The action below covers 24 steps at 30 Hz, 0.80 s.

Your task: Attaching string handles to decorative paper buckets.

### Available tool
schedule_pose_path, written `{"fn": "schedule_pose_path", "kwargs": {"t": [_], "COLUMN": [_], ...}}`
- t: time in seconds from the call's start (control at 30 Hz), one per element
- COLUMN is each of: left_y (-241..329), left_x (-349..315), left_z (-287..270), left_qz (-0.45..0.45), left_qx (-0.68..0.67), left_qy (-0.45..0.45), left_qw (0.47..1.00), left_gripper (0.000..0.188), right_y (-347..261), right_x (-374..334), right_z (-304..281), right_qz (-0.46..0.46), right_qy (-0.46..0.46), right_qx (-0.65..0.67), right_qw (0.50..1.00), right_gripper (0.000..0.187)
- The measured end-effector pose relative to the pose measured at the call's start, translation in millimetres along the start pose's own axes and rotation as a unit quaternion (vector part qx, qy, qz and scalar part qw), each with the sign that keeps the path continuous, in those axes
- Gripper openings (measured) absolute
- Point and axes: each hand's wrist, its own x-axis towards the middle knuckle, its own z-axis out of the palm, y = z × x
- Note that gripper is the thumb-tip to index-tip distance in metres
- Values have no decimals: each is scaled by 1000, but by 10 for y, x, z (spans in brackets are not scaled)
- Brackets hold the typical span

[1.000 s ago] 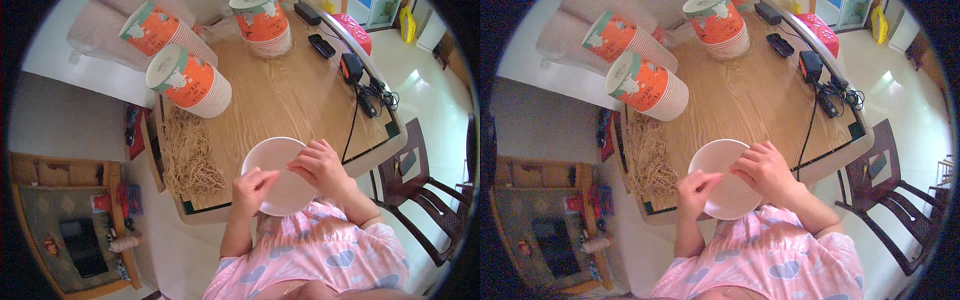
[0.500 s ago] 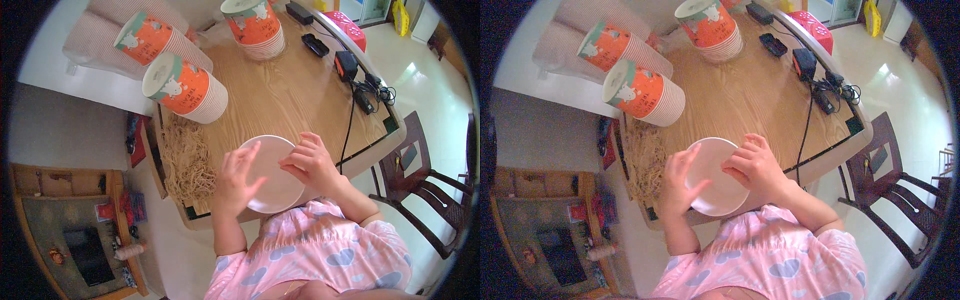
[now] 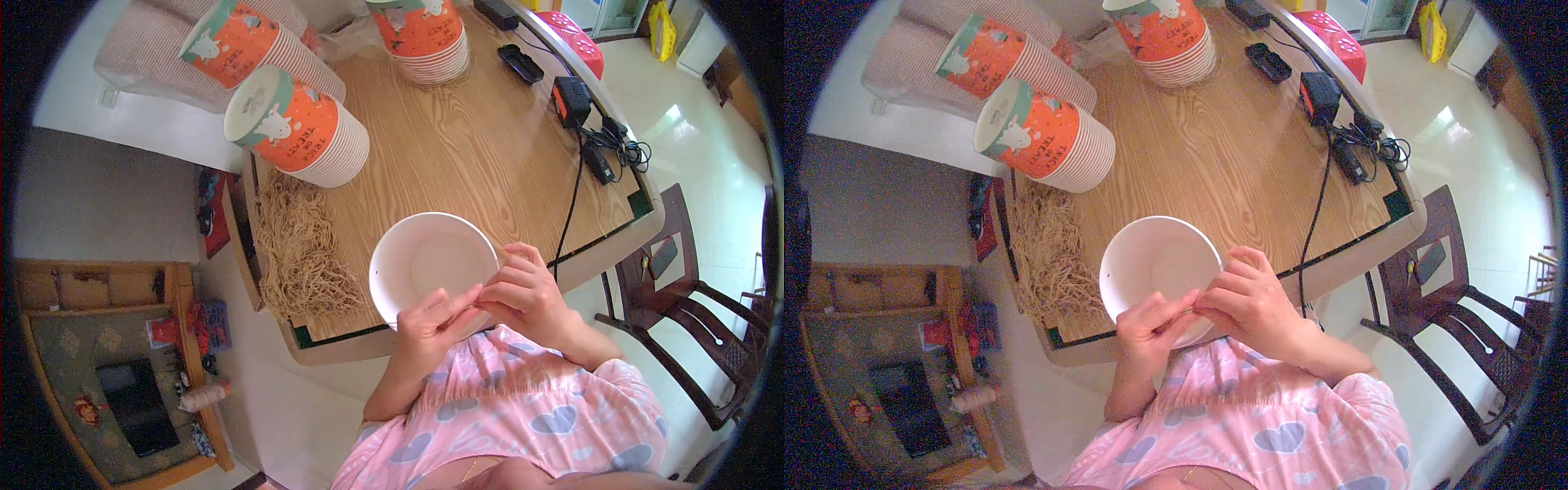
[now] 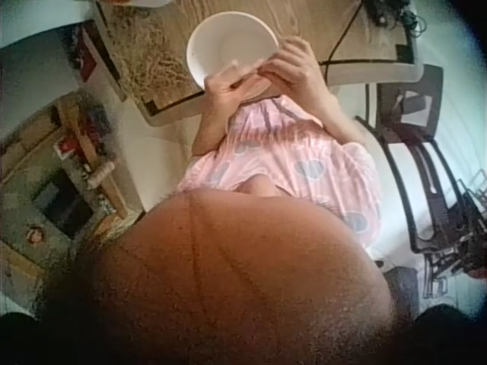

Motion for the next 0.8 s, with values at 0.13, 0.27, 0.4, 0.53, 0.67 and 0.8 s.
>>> {"fn": "schedule_pose_path", "kwargs": {"t": [0.13,0.27,0.4,0.53,0.67,0.8], "left_y": [-35,-2,1,-51,-72,-85], "left_x": [-9,22,43,74,75,304], "left_z": [24,2,20,38,34,159], "left_qz": [10,-15,-33,1,-82,-62], "left_qx": [-22,-12,-39,-100,-177,-147], "left_qy": [51,49,48,42,19,127], "left_qw": [998,999,998,994,981,979], "left_gripper": [27,17,9,5,6,25], "right_y": [15,19,20,22,167,293], "right_x": [-78,-104,-82,-64,-37,127], "right_z": [-7,-26,-66,-67,32,182], "right_qz": [14,24,26,32,27,116], "right_qy": [14,27,45,52,64,92], "right_qx": [8,25,37,51,56,99], "right_qw": [1000,999,998,997,996,984], "right_gripper": [13,13,12,13,11,8]}}
